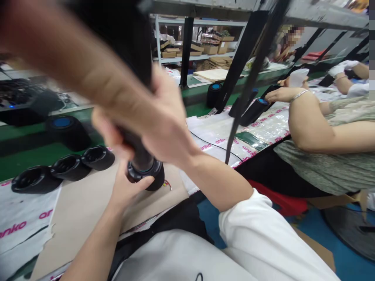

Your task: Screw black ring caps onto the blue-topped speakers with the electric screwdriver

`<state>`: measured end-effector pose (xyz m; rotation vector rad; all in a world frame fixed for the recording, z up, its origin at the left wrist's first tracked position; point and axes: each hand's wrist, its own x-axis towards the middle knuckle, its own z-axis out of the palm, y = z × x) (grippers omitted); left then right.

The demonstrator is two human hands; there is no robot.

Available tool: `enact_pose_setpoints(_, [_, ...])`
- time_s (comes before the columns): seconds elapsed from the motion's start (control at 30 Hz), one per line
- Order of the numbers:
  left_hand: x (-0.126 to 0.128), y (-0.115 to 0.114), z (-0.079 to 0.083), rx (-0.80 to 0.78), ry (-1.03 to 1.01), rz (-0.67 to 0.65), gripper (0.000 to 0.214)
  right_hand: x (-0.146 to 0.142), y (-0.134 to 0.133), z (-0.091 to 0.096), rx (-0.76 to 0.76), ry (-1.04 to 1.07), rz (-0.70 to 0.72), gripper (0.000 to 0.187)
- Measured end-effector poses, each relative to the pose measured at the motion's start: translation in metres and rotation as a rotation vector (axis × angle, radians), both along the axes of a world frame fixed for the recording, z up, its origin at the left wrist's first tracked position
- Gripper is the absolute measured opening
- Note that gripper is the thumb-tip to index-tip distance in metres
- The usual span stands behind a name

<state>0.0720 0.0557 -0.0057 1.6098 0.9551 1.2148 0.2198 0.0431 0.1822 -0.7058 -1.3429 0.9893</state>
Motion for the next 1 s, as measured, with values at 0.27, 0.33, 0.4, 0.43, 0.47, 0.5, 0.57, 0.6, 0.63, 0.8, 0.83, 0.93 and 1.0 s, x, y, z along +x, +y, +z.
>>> enact_pose_setpoints(0.27, [-0.001,0.000,-0.004,0.044,-0.057,-0.027,0.087,0.047,0.066,-0.077,0.179,0.178,-0.414,0.059])
enact_pose_setpoints(0.33, [0.000,0.000,-0.003,0.049,-0.066,-0.030,0.087,0.050,0.073,-0.094,0.167,0.161,-0.406,0.057])
enact_pose_setpoints(0.4, [0.001,0.000,-0.002,0.047,-0.073,-0.033,0.088,0.050,0.075,-0.102,0.154,0.158,-0.370,0.054])
enact_pose_setpoints(0.43, [0.001,0.000,-0.002,0.046,-0.071,-0.033,0.088,0.050,0.075,-0.104,0.143,0.159,-0.356,0.053])
enact_pose_setpoints(0.47, [0.001,0.000,-0.001,0.048,-0.067,-0.032,0.088,0.050,0.074,-0.105,0.130,0.161,-0.348,0.053])
enact_pose_setpoints(0.5, [0.002,0.000,-0.001,0.052,-0.064,-0.031,0.088,0.049,0.073,-0.105,0.116,0.160,-0.343,0.053])
enact_pose_setpoints(0.57, [0.002,0.000,-0.001,0.064,-0.065,-0.035,0.088,0.049,0.072,-0.105,0.095,0.149,-0.343,0.054])
enact_pose_setpoints(0.6, [0.002,0.000,-0.001,0.068,-0.070,-0.038,0.088,0.049,0.072,-0.105,0.090,0.145,-0.348,0.054])
enact_pose_setpoints(0.63, [0.002,0.000,-0.002,0.070,-0.074,-0.042,0.088,0.050,0.072,-0.106,0.087,0.143,-0.349,0.053])
enact_pose_setpoints(0.8, [0.001,-0.001,-0.002,0.060,-0.062,-0.034,0.089,0.054,0.065,-0.107,0.044,0.148,-0.224,0.051])
enact_pose_setpoints(0.83, [0.001,-0.001,-0.002,0.057,-0.060,-0.033,0.090,0.055,0.061,-0.101,0.048,0.174,-0.214,0.050])
enact_pose_setpoints(0.93, [0.000,-0.002,-0.002,0.043,-0.067,-0.035,0.090,0.055,0.046,-0.067,0.146,0.285,-0.284,0.048])
enact_pose_setpoints(1.0, [0.001,-0.002,-0.002,0.035,-0.073,-0.045,0.090,0.051,0.035,-0.037,0.231,0.306,-0.273,0.046])
